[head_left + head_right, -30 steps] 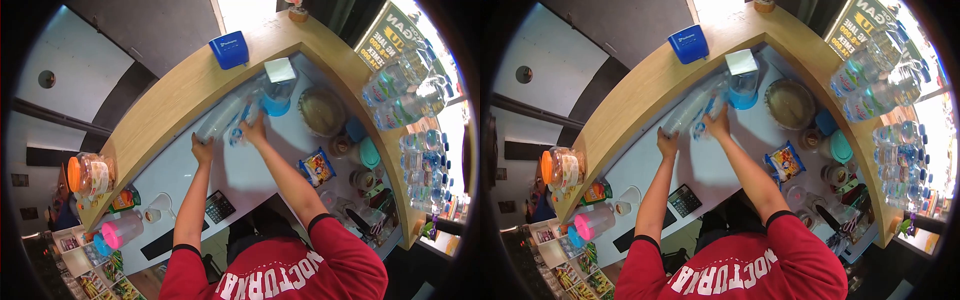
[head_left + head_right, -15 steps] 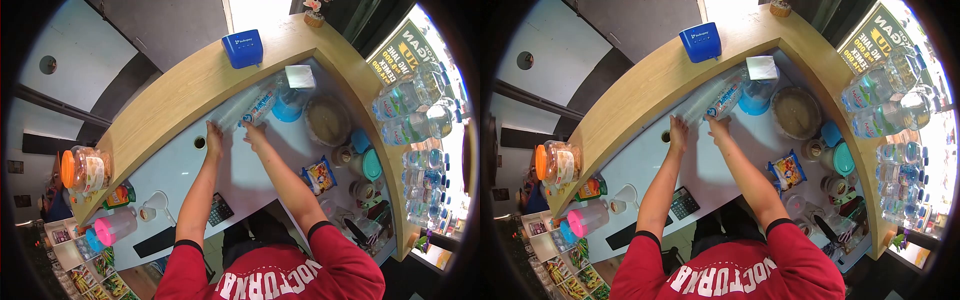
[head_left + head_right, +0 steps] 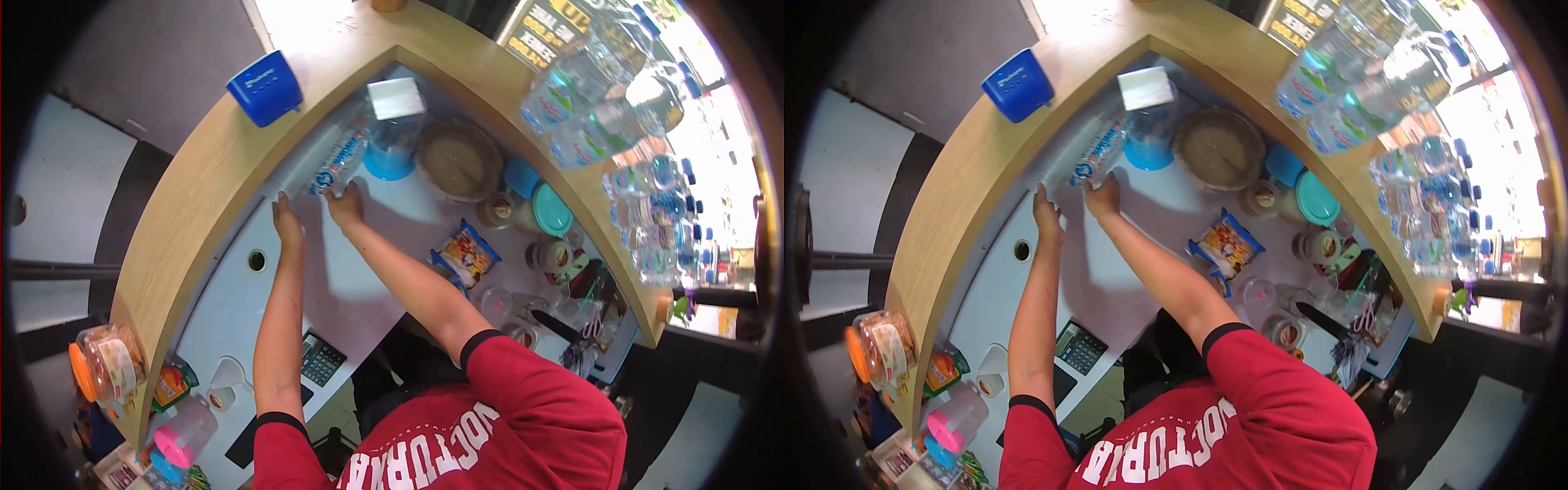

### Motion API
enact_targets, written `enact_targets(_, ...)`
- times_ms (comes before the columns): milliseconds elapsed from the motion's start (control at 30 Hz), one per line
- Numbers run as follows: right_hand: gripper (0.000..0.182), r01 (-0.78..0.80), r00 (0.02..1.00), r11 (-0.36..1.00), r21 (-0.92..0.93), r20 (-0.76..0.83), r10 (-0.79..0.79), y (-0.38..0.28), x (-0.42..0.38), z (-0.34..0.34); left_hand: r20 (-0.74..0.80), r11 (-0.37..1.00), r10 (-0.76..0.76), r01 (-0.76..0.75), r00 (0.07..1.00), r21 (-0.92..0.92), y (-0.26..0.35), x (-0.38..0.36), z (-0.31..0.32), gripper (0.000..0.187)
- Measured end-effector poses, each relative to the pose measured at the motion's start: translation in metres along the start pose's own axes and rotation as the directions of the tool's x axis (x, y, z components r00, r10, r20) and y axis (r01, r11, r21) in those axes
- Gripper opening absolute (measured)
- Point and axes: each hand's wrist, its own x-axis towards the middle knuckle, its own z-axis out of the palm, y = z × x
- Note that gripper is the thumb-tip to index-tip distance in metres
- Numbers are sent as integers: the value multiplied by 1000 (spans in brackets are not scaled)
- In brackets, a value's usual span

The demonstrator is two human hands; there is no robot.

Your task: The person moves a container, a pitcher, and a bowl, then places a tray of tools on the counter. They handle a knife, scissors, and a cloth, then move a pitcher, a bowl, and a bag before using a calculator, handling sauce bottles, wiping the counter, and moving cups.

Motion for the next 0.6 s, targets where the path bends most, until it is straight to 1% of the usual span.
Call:
enact_targets(67, 66, 2, 1000, 995, -102, -30, -5, 3, -22, -12, 89, 997, -21, 27, 996, -73, 0, 1, -1, 81)
enact_targets(100, 70, 85, 995, 988, -131, 62, -77, 0, -37, -35, 182, 996, -16, 31, 983, -81, -11, 15, -12, 97)
enact_targets(133, 75, 172, 976, 973, -152, 162, -147, -7, -55, -70, 215, 996, -22, 40, 976, -79, -9, 11, -18, 96)
enact_targets(167, 79, 260, 941, 953, -159, 265, -212, -16, -74, -104, 224, 996, -22, 40, 974, -74, -9, 8, -24, 93)
enact_targets(200, 80, 300, 941, 903, -309, 251, -226, -20, -92, -133, 229, 997, -21, 38, 973, -67, -10, 3, -30, 90)
enact_targets(267, 85, 343, 939, 745, -572, 236, -251, -31, -113, -195, 101, 998, -19, 25, 995, -55, -12, -24, -32, 83)
enact_targets(300, 88, 343, 939, 645, -683, 234, -252, -32, -121, -222, 35, 999, -21, 22, 999, -45, -18, -43, -34, 79)
enact_targets(400, 93, 185, 982, 518, -835, 139, -126, 9, -130, -268, 69, 997, -53, 49, 996, 59, -48, -113, -48, 54)
enact_targets(433, 94, 213, 974, 472, -855, 147, -173, 31, -129, -273, 91, 995, -67, 60, 994, 82, -57, -145, -46, 45)
enact_targets(500, 96, 263, 949, 372, -890, 170, -265, 72, -116, -284, 243, 980, -80, 31, 967, 198, -93, -195, -46, 32)
enact_targets(533, 96, 235, 961, 426, -874, 144, -234, 74, -114, -296, 430, 948, -82, -63, 899, 312, -109, -245, -39, 22)
enact_targets(567, 95, 225, 967, 478, -849, 135, -215, 68, -100, -294, 515, 954, -60, -103, 855, 283, -134, -260, -36, 19)
enact_targets(600, 95, 211, 973, 530, -821, 125, -194, 62, -98, -294, 594, 926, -20, -210, 804, 315, -137, -280, -29, 21)
